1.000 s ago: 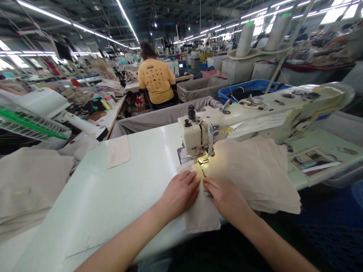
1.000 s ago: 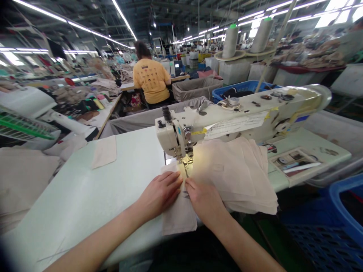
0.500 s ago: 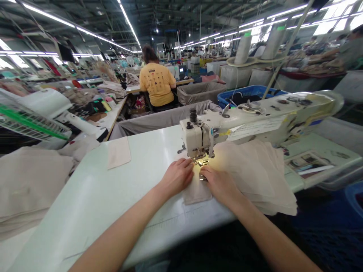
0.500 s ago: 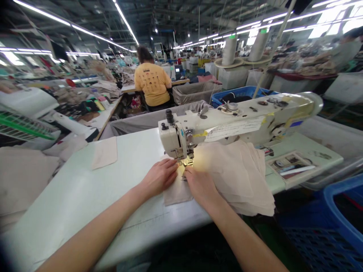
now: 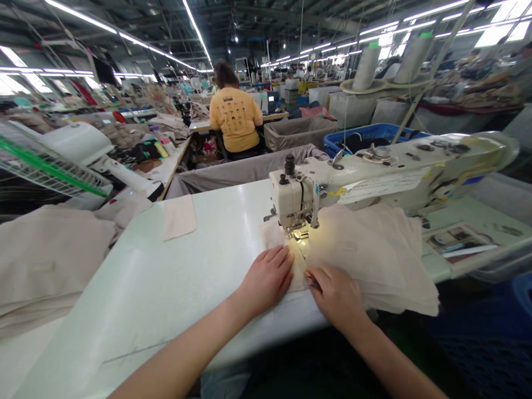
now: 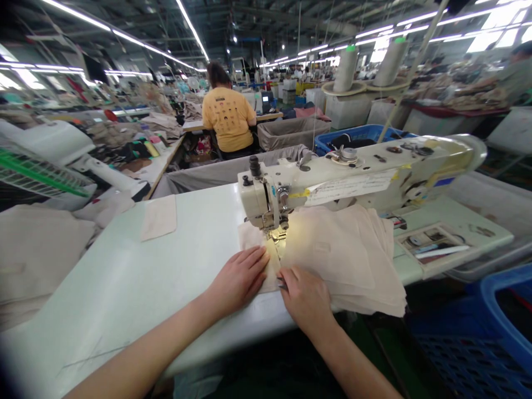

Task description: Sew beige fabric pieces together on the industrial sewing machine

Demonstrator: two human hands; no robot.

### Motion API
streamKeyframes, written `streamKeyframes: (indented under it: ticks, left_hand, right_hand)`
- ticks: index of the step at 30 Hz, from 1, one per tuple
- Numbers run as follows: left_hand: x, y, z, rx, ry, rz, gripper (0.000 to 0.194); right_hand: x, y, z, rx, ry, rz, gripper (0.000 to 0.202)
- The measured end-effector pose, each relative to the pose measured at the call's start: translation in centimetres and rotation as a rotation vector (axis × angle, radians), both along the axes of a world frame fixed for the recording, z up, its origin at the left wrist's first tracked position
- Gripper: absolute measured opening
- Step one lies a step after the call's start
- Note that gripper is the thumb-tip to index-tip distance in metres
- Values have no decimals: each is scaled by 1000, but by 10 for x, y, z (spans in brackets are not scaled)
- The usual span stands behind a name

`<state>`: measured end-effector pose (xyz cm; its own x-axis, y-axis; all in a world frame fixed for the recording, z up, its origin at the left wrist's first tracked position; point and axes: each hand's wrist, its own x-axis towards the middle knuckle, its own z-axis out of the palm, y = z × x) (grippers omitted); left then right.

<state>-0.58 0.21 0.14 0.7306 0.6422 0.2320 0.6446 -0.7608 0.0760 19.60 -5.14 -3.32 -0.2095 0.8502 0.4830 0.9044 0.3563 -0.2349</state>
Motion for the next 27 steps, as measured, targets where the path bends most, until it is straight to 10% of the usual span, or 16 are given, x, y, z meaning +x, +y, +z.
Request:
streamKeyframes:
  ticks: [27]
  left_hand:
    - [-24, -13, 0, -3, 41, 26, 39]
  right_hand:
    - [3, -1, -8, 63, 15, 24, 21]
